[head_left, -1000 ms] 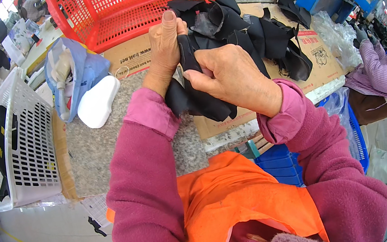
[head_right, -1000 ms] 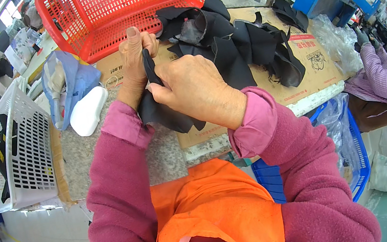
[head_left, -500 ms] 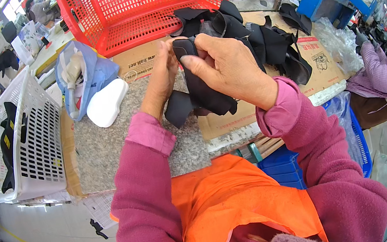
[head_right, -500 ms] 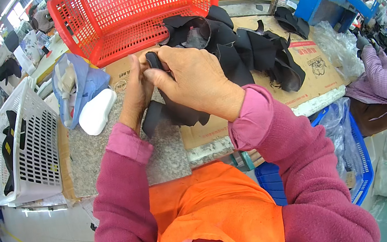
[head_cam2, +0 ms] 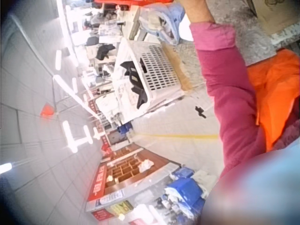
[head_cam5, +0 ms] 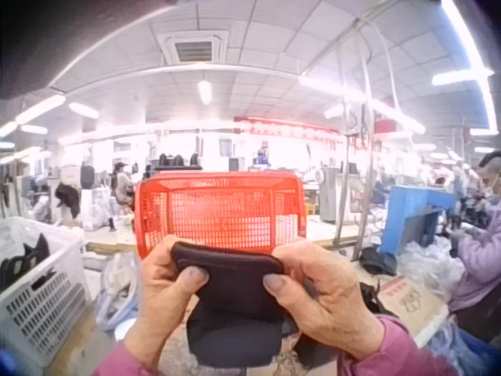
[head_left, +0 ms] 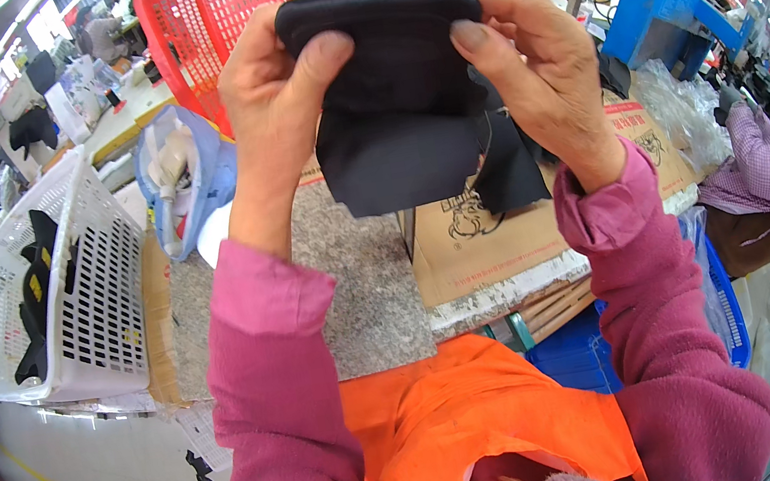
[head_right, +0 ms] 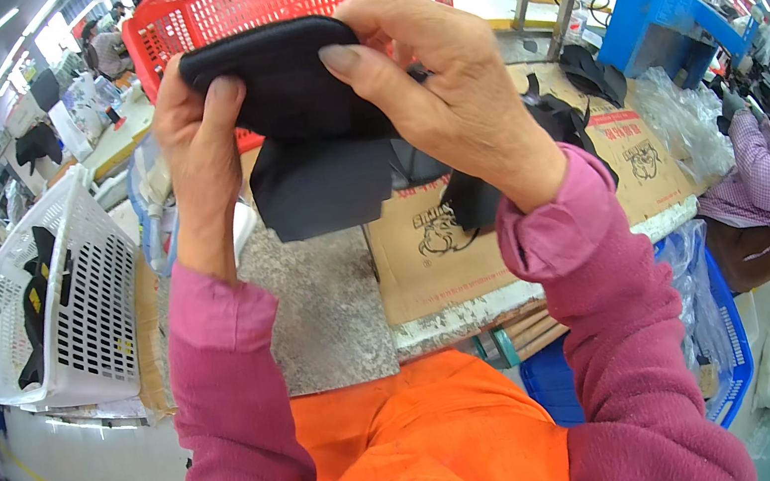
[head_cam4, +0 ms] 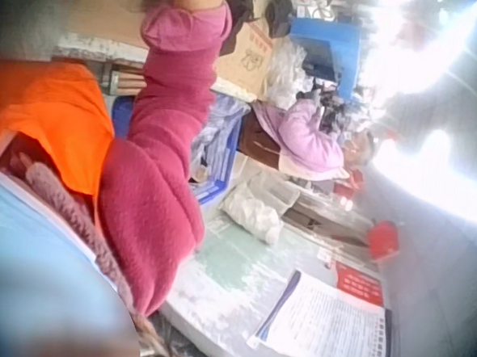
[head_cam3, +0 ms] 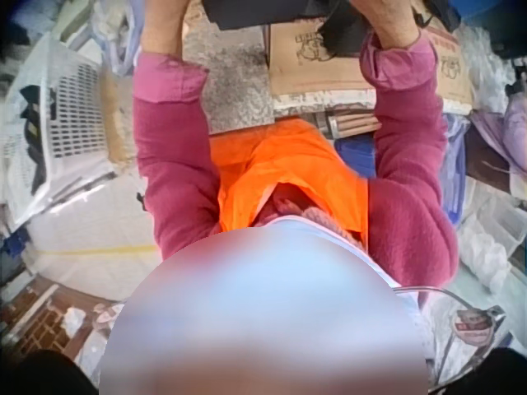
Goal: The person assembles a black slipper by inserting a white insole, then repeatedly folds and unfolds the upper to check seams and fit. The person handles multiple slipper uppers and insoles on a workbench in a factory setting.
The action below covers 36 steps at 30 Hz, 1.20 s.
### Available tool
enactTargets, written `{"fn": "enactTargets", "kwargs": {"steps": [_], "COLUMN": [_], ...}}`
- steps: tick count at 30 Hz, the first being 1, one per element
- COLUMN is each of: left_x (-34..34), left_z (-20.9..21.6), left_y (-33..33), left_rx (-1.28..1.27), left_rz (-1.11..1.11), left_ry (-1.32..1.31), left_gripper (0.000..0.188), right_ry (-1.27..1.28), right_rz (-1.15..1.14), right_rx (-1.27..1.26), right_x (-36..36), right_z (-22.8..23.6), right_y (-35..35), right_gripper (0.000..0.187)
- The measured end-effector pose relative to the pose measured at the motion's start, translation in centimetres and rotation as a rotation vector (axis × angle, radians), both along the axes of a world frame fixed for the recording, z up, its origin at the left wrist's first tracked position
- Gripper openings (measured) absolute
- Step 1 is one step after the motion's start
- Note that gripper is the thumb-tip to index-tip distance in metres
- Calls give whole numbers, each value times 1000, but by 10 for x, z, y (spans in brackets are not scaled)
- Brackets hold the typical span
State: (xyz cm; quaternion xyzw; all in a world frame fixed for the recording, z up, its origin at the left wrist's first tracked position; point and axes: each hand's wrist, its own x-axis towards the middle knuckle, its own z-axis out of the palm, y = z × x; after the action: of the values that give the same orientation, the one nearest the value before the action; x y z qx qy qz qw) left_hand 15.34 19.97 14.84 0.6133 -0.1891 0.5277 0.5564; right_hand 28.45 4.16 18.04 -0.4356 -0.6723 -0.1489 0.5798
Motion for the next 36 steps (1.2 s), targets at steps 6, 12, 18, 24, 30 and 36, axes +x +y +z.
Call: {"fn": "enactTargets", "kwargs": {"steps": [6,12,18,24,30,36], "left_x": [-78,-134,-179,-211,-231,-239], "left_z": [28,36,15,-20,-41,-63], "left_y": [-56,-102,-127,-146,-157,-166], "left_rx": [313,260,36,-32,-85,71], "left_rz": [541,577,557,693,739,994], "left_ry": [142,298,515,610,671,595], "left_gripper": [29,29,21,18,20,26], "right_ry": [-34,153,300,378,323,294], "right_rz": [93,415,615,732,691,718], "right_rx": [-132,-207,-345,-693,-587,-739], "right_x": [-28,-63,-106,-131,-156,-164], "right_z": [10,8,-25,-62,-86,-95], "right_y": [-38,-43,-31,-33,-29,-35], "right_gripper": [28,19,19,24,15,13]}}
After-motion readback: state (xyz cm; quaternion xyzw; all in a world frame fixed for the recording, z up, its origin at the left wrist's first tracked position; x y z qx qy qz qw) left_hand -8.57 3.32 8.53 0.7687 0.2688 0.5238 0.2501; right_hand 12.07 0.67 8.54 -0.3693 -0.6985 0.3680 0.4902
